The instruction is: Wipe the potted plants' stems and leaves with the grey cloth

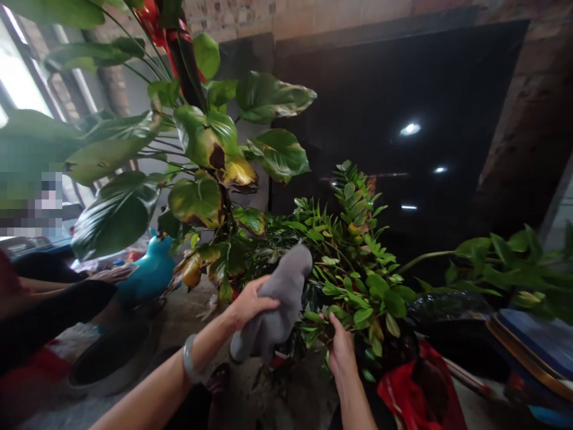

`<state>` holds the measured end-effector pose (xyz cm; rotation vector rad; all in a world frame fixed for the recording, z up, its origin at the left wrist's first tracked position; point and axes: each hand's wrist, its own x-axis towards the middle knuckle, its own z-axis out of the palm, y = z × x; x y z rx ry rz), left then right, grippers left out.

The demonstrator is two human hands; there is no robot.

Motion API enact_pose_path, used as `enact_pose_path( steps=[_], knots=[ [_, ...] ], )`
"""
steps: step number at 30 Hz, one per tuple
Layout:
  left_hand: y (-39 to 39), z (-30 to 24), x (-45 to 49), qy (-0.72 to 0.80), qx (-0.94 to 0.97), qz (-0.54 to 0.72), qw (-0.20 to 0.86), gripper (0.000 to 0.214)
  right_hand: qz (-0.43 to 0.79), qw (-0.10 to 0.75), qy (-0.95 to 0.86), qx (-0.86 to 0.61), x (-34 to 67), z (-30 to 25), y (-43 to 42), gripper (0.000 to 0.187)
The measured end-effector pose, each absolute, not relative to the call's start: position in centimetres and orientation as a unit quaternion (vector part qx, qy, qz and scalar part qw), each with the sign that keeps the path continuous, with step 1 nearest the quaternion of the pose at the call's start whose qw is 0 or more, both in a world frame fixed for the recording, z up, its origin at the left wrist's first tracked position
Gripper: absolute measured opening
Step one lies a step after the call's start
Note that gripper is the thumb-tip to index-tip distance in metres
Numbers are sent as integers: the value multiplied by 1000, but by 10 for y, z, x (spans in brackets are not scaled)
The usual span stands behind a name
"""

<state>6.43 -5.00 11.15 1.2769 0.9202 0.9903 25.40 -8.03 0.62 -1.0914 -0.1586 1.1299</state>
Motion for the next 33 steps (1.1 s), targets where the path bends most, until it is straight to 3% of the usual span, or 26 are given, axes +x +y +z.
enact_pose_path(
  steps=[4, 7, 12, 15, 18, 22, 27, 33],
  knots=[
    [-71, 78, 52, 447, 573, 284, 626, 29, 511, 689, -62, -510, 255, 4, -83, 28],
    [-76, 89, 43, 403, 587, 243, 659, 29, 507, 685, -51, -521, 256, 4, -84, 23],
    [-60, 134, 48, 341, 552, 382, 658, 45, 515, 683, -57, -515, 254, 9, -84, 24],
    [-54, 124, 57, 372, 538, 451, 607, 40, 514, 683, -60, -516, 253, 12, -85, 25],
    [-61, 92, 58, 440, 567, 399, 571, 27, 511, 673, -57, -531, 255, 10, -86, 24],
    [-77, 79, 50, 447, 577, 297, 616, 27, 510, 667, -55, -541, 257, 6, -87, 24],
    [-71, 124, 49, 355, 557, 380, 647, 45, 493, 698, -54, -517, 255, 8, -84, 30],
    [-62, 103, 56, 410, 558, 451, 563, 31, 499, 702, -47, -506, 253, 11, -83, 27]
  ],
)
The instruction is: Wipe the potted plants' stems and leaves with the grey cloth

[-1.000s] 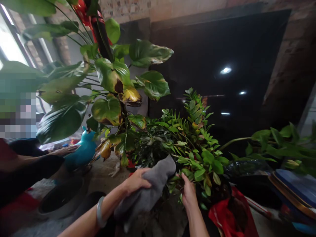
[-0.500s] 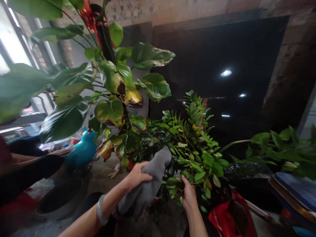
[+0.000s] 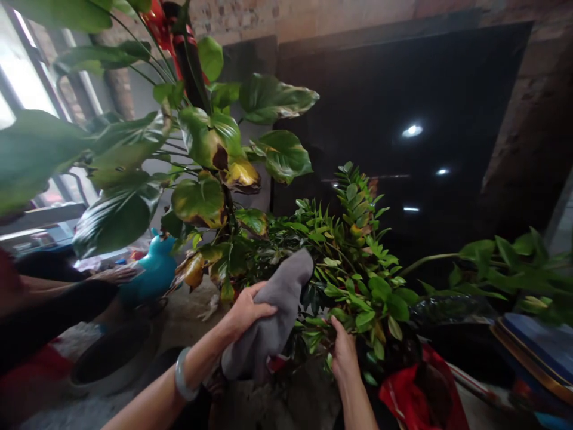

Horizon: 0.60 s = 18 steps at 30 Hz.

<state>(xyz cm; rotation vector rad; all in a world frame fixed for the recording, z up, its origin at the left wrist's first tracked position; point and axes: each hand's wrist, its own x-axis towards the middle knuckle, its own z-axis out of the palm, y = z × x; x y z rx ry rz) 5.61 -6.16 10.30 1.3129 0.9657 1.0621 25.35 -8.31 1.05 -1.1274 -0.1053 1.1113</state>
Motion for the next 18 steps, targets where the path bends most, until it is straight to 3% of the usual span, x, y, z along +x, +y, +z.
enact_pose_path(
  steps=[3, 6, 11, 14, 18],
  knots=[
    [-72, 78, 50, 462, 581, 331, 582, 32, 511, 696, -47, -503, 256, 8, -84, 20],
    [-82, 85, 43, 417, 592, 254, 640, 34, 512, 698, -46, -498, 259, 5, -82, 16],
    [-70, 128, 49, 347, 562, 383, 646, 40, 493, 720, -41, -487, 259, 4, -78, 17],
    [-59, 119, 55, 373, 547, 452, 598, 38, 493, 721, -46, -485, 259, 4, -80, 15],
    [-66, 84, 52, 445, 587, 350, 579, 31, 507, 704, -62, -493, 262, 0, -84, 18]
  ],
)
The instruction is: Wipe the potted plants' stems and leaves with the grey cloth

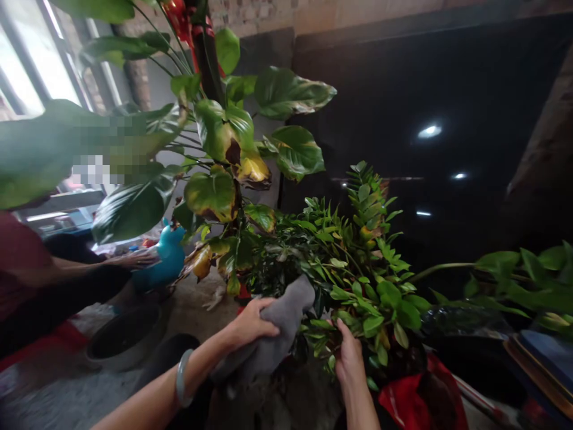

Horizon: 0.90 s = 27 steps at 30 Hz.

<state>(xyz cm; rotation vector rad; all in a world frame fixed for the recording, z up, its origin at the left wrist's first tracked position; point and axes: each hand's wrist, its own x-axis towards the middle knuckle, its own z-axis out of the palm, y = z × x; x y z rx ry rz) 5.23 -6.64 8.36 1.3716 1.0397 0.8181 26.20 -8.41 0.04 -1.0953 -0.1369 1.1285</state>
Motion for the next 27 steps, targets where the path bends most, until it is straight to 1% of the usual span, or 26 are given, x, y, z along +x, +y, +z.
enact_pose_path(
  steps=[2, 3, 7, 9, 11, 14, 16, 18, 21, 24, 27],
  knots=[
    [-74, 82, 49, 436, 603, 290, 601, 32, 505, 703, -66, -497, 264, -2, -85, 20],
    [-76, 87, 48, 421, 604, 288, 613, 34, 501, 704, -67, -498, 264, -2, -84, 20],
    [-70, 126, 52, 354, 586, 373, 626, 44, 493, 711, -66, -498, 262, 0, -82, 17],
    [-63, 134, 55, 342, 565, 416, 625, 47, 492, 713, -65, -496, 260, 3, -81, 15],
    [-58, 125, 57, 365, 556, 441, 602, 47, 494, 712, -62, -495, 259, 5, -82, 13],
    [-65, 90, 54, 437, 567, 410, 565, 42, 504, 704, -58, -497, 259, 6, -85, 13],
    [-77, 71, 50, 457, 572, 368, 573, 41, 508, 700, -59, -498, 260, 6, -87, 16],
    [-88, 66, 46, 442, 580, 336, 596, 41, 507, 701, -58, -498, 261, 5, -87, 18],
    [-91, 88, 45, 398, 615, 334, 593, 44, 490, 714, -52, -497, 261, 3, -85, 17],
    [-81, 117, 53, 359, 629, 389, 569, 52, 482, 720, -50, -497, 261, 2, -81, 17],
    [-68, 117, 61, 353, 614, 424, 565, 53, 490, 718, -66, -490, 260, 1, -80, 17]
  ],
)
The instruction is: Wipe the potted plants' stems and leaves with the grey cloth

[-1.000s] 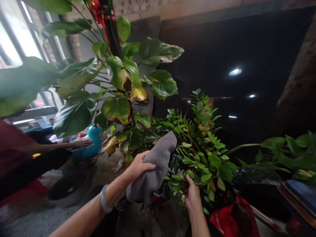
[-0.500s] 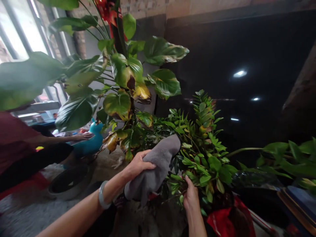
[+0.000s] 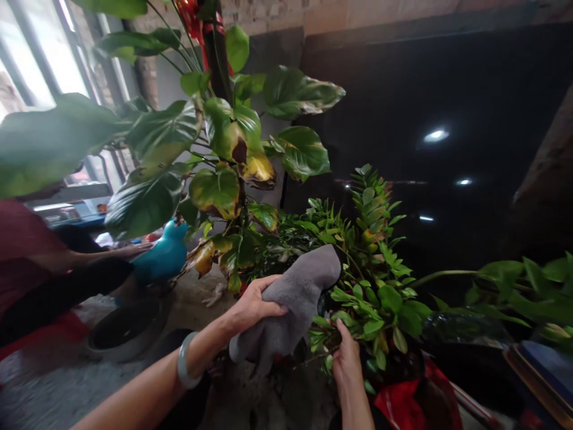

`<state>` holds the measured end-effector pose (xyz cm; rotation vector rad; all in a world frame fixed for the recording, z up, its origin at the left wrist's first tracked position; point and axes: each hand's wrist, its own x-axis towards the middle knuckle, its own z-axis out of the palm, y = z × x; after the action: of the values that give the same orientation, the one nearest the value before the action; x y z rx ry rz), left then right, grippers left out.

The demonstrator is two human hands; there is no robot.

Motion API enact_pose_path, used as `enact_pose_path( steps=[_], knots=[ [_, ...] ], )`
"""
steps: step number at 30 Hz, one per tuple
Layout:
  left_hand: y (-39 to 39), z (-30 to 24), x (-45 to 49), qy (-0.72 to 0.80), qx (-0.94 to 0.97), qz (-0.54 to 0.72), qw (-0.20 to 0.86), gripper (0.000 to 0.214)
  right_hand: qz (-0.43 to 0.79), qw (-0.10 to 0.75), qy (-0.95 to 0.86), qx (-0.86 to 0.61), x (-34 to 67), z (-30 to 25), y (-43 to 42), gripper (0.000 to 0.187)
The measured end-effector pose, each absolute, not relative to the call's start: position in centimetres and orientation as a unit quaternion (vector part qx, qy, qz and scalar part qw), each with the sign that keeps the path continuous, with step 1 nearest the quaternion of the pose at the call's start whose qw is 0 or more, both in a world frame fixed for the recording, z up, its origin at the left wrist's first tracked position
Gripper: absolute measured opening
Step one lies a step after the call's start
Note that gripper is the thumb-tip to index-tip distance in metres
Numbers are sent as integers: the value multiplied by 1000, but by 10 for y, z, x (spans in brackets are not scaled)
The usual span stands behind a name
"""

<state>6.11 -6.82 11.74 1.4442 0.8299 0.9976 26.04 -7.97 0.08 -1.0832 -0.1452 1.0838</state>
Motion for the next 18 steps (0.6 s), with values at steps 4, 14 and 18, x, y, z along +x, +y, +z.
enact_pose_path(
  steps=[4, 14, 18],
  knots=[
    [-72, 78, 59, 427, 644, 362, 522, 44, 515, 700, -90, -487, 263, -1, -83, 17],
    [-75, 119, 45, 379, 612, 415, 556, 47, 521, 691, -92, -492, 265, -1, -92, 24],
    [-72, 103, 52, 417, 574, 446, 546, 42, 524, 675, -63, -516, 264, -7, -94, 25]
  ],
)
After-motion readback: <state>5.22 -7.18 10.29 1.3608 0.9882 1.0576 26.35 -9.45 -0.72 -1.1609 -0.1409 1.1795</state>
